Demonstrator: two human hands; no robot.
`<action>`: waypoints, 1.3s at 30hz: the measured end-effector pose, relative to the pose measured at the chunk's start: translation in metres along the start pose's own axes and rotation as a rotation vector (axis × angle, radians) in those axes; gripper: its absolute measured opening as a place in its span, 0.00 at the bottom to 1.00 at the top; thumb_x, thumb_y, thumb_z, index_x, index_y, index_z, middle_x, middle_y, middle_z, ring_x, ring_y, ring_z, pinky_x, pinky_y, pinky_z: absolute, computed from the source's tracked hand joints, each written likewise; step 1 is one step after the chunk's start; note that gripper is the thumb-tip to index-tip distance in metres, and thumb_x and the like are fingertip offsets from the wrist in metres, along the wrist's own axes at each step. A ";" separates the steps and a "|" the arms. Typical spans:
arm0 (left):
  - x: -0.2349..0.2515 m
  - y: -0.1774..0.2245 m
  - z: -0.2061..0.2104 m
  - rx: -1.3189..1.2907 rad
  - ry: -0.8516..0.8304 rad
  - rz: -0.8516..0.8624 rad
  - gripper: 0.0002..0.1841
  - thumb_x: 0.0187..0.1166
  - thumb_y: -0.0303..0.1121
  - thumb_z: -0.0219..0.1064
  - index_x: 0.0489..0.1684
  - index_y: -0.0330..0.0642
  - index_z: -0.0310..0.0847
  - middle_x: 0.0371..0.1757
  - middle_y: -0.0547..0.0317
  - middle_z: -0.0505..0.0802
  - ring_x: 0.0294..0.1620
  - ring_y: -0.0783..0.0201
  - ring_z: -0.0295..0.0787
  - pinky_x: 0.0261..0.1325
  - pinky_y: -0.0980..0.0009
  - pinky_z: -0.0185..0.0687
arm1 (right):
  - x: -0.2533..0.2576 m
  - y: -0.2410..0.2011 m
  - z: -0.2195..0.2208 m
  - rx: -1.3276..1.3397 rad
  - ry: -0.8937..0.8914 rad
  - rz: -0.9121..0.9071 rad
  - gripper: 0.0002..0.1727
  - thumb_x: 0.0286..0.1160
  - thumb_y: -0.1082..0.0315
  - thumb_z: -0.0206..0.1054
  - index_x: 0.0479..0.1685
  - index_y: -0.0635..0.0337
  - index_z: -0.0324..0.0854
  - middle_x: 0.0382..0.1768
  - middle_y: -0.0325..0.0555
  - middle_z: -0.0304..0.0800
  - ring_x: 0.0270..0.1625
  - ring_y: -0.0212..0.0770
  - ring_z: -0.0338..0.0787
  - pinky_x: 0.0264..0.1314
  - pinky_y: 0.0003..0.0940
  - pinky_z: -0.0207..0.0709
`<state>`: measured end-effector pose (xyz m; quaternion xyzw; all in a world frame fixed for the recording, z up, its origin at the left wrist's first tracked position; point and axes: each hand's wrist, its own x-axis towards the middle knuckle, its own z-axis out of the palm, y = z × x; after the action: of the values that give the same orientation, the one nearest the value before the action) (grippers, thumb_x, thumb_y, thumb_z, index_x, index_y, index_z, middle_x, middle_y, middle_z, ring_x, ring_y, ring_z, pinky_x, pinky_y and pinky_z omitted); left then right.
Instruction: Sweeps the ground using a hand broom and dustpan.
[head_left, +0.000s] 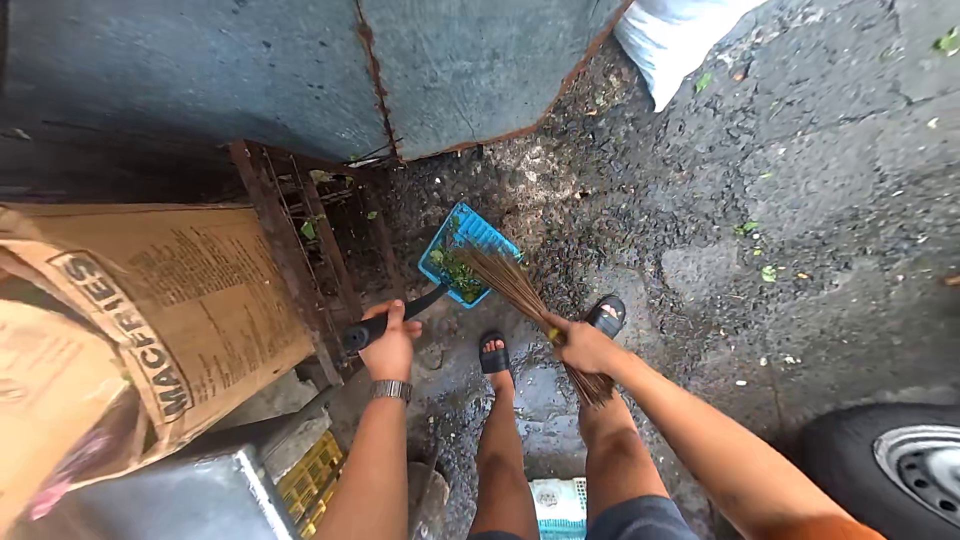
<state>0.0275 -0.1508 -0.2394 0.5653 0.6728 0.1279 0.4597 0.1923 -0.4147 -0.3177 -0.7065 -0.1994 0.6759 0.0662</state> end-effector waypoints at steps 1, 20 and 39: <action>0.003 0.001 -0.001 0.002 0.000 -0.002 0.10 0.88 0.33 0.65 0.52 0.34 0.82 0.35 0.49 0.94 0.23 0.57 0.94 0.29 0.62 0.96 | -0.020 0.001 -0.008 0.046 0.014 -0.007 0.51 0.70 0.53 0.72 0.95 0.19 0.47 0.68 0.59 0.87 0.66 0.63 0.88 0.66 0.71 0.76; -0.052 -0.023 -0.077 0.020 -0.086 0.052 0.12 0.88 0.30 0.60 0.55 0.28 0.80 0.51 0.46 0.93 0.30 0.56 0.95 0.35 0.60 0.97 | -0.103 0.081 -0.029 0.323 0.119 0.129 0.50 0.69 0.56 0.73 0.95 0.22 0.51 0.71 0.58 0.84 0.65 0.60 0.88 0.65 0.70 0.78; -0.070 -0.069 -0.066 0.184 -0.064 -0.096 0.11 0.88 0.32 0.64 0.54 0.31 0.83 0.41 0.50 0.94 0.28 0.62 0.95 0.34 0.65 0.96 | -0.034 0.057 0.053 0.350 0.175 0.228 0.52 0.71 0.55 0.72 0.97 0.26 0.45 0.65 0.62 0.87 0.61 0.63 0.90 0.62 0.70 0.79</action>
<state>-0.0711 -0.2120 -0.2183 0.5761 0.6930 0.0253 0.4327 0.1513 -0.4889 -0.3112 -0.7579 0.0085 0.6396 0.1282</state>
